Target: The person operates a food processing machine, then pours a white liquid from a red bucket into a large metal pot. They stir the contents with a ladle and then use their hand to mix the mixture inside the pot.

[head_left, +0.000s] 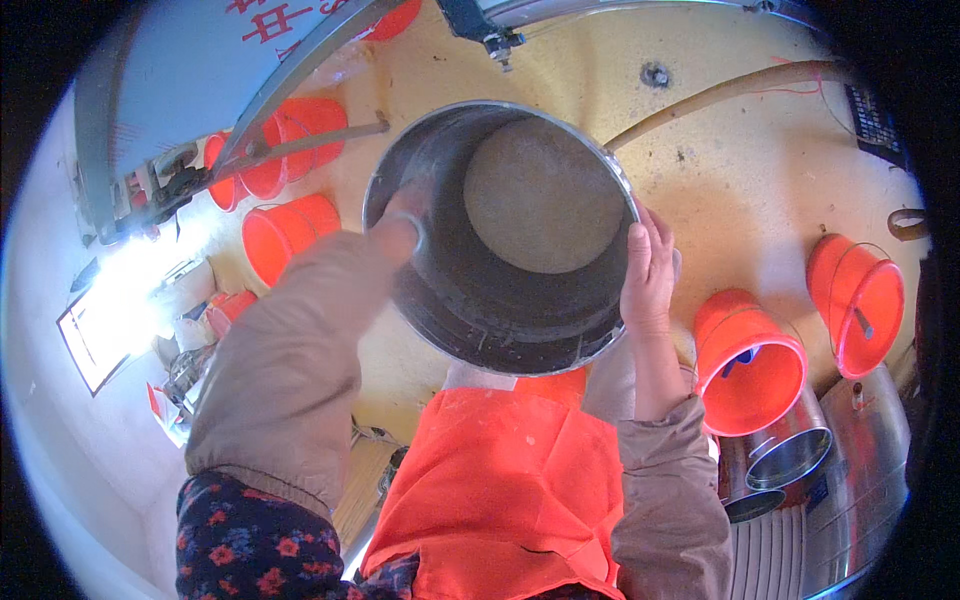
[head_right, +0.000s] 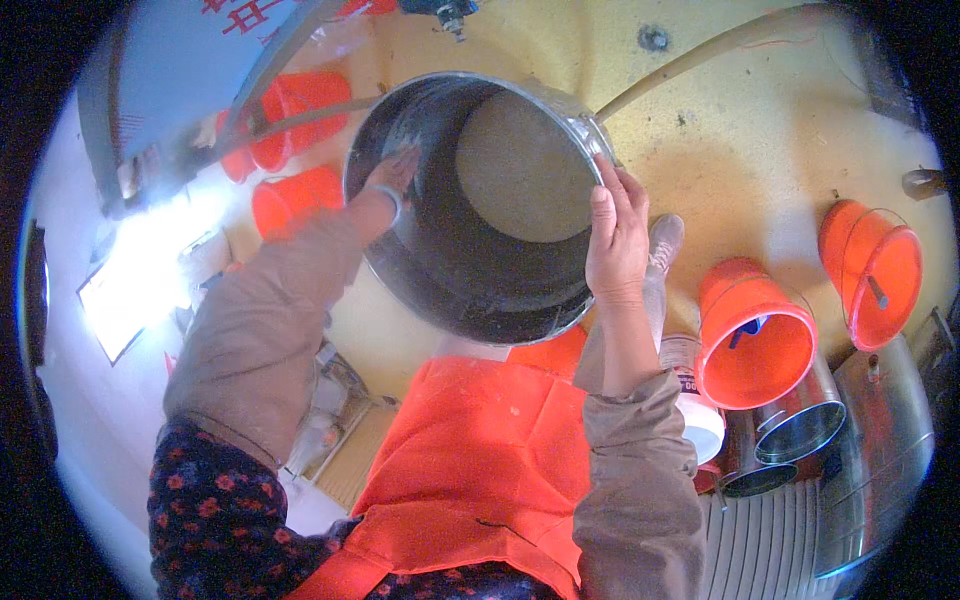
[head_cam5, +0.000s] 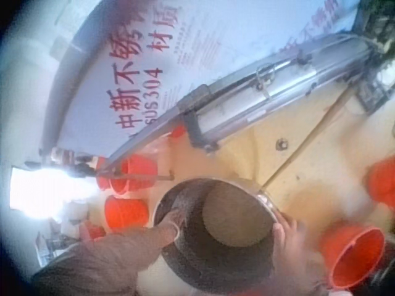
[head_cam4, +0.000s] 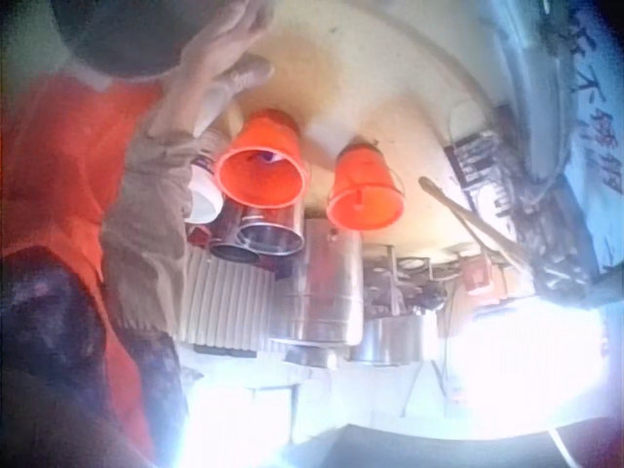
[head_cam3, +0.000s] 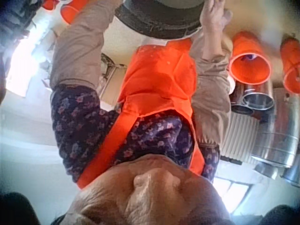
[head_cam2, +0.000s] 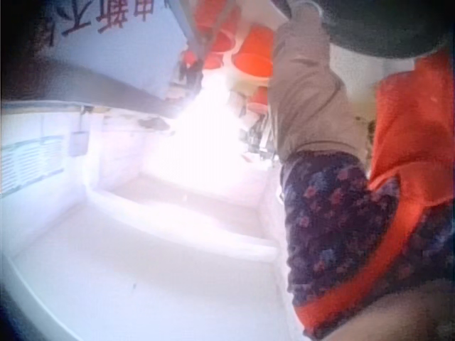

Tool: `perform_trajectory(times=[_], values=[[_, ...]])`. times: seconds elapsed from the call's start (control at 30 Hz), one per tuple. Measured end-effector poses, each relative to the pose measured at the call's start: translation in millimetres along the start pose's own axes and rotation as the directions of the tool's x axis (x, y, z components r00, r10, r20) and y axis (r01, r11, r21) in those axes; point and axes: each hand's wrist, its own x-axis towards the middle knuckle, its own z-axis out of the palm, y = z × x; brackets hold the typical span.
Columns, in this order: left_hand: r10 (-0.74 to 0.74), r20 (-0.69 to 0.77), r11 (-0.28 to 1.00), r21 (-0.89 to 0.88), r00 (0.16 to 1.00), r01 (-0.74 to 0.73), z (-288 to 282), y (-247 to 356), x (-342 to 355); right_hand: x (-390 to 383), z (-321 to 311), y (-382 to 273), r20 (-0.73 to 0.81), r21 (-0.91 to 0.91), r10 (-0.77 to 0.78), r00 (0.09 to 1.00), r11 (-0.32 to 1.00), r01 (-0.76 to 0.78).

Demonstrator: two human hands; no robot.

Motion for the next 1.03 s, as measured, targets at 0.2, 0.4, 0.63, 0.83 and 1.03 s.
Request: perform_trajectory(times=[0.2,0.4,0.63,0.83,1.03], values=[[0.144,0.131,0.625,-0.781,0.981,0.012,-55,146,-12,-1,0,-2,-0.009,0.01,0.023,1.0,1.0,-0.023],[0.176,-0.436,-0.823,-0.557,0.883,-0.111,-195,204,9,-1,1,1,-0.009,0.051,0.003,1.0,0.999,-0.003],[0.208,0.023,0.559,-0.823,0.978,-0.1,-19,109,-15,-3,2,-1,0.01,0.036,-0.013,1.0,0.999,0.013],[-0.148,-0.212,0.843,-0.537,0.966,0.012,-36,-12,165,2,8,6,0.004,0.071,-0.01,1.0,0.997,0.009],[-0.116,-0.412,0.804,-0.573,0.904,-0.158,-37,98,260,2,9,16,0.031,0.051,-0.014,0.999,0.999,0.012]])
